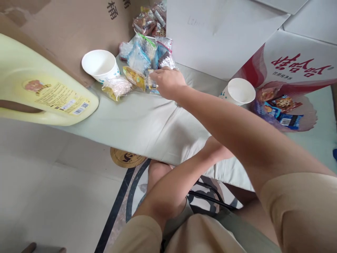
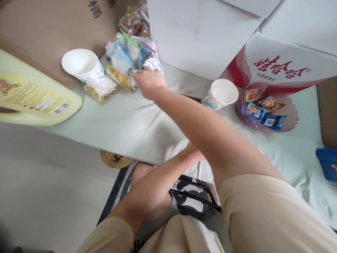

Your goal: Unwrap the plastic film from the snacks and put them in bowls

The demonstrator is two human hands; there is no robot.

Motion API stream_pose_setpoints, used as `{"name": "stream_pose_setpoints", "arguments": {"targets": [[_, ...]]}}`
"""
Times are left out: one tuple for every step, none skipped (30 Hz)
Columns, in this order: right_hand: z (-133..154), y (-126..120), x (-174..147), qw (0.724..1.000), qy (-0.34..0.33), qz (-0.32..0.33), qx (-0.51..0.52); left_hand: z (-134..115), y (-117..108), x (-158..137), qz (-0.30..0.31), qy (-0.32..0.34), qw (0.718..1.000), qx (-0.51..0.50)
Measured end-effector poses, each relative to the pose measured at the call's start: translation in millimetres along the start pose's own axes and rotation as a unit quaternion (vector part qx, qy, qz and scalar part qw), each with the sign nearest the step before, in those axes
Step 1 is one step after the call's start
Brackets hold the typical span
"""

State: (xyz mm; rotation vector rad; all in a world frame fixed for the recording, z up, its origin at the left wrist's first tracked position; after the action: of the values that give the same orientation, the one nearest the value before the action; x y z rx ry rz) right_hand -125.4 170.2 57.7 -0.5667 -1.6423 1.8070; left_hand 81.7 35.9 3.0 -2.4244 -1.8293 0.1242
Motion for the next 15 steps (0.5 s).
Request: {"name": "stream_pose_setpoints", "arguments": {"targets": [[-1.8,-7.4,-6.6,1.0,0.002,-0.003,0.012,0.9,2.7,-1.5,0.037,-0.001,0.999,0.039],[-4.8,-17.0,-16.6,0.999,0.002,-0.013,0.035,1.8,3.9,-3.0,0.067,-0.006,0.994,0.083],[-8.3,-27.9,-30.4,0.997,0.001,-0.029,0.066,2.1,4.0,-4.0,0.09,-0.009,0.989,0.119],[-12.1,-39.3,-48.1,0.994,-0.001,-0.048,0.1,0.7,2.5,-4.3,0.1,-0.008,0.986,0.136],[-16.2,-50.5,-69.8,0.989,-0.006,-0.068,0.128,-1.2,0.9,-4.1,0.104,-0.006,0.985,0.141],[-20.4,-61.2,-95.3,0.985,-0.014,-0.091,0.148,-3.5,-0.4,-3.5,0.104,-0.003,0.985,0.139],[-25.8,-72.2,-124.6,0.979,-0.021,-0.127,0.159,-5.3,-1.3,-2.8,0.103,-0.003,0.986,0.131],[-33.6,-81.9,-157.2,0.972,-0.017,-0.167,0.163,-6.2,-1.5,-2.2,0.104,-0.007,0.987,0.122],[-45.9,-88.8,-192.3,0.966,0.013,-0.208,0.156,-6.5,-1.1,-1.7,0.105,-0.012,0.988,0.113],[-60.5,-94.1,-229.6,0.956,0.054,-0.256,0.136,-6.2,-1.0,-1.2,0.103,-0.016,0.989,0.104],[-76.8,-96.1,-268.0,0.941,0.107,-0.302,0.11,-5.8,-1.6,-0.6,0.096,-0.02,0.991,0.095],[-92.8,-95.1,-306.0,0.921,0.159,-0.345,0.08,-5.3,-3.1,0.2,0.083,-0.023,0.993,0.086],[-109.0,-86.4,-338.8,0.91,0.215,-0.348,0.063,-4.4,-5.3,1.4,0.064,-0.027,0.995,0.074],[-121.9,-77.4,-368.7,0.895,0.252,-0.365,0.045,-2.7,-8.0,2.8,0.043,-0.036,0.997,0.053],[-132.7,-62.5,-390.0,0.895,0.276,-0.347,0.051,0.7,-10.0,4.1,0.025,-0.057,0.998,0.023]]}}
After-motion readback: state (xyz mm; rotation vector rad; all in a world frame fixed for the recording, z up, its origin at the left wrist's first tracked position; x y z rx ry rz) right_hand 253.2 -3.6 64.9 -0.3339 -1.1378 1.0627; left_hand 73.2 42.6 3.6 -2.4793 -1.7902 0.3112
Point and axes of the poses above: each hand's wrist, its own x-axis towards the middle knuckle, its own y-axis out of the palm, z = x × y, the point moved 7 cm from there along x, towards the middle knuckle, and after that the axes turned 3 degrees about -z, right-handed, at the moved point
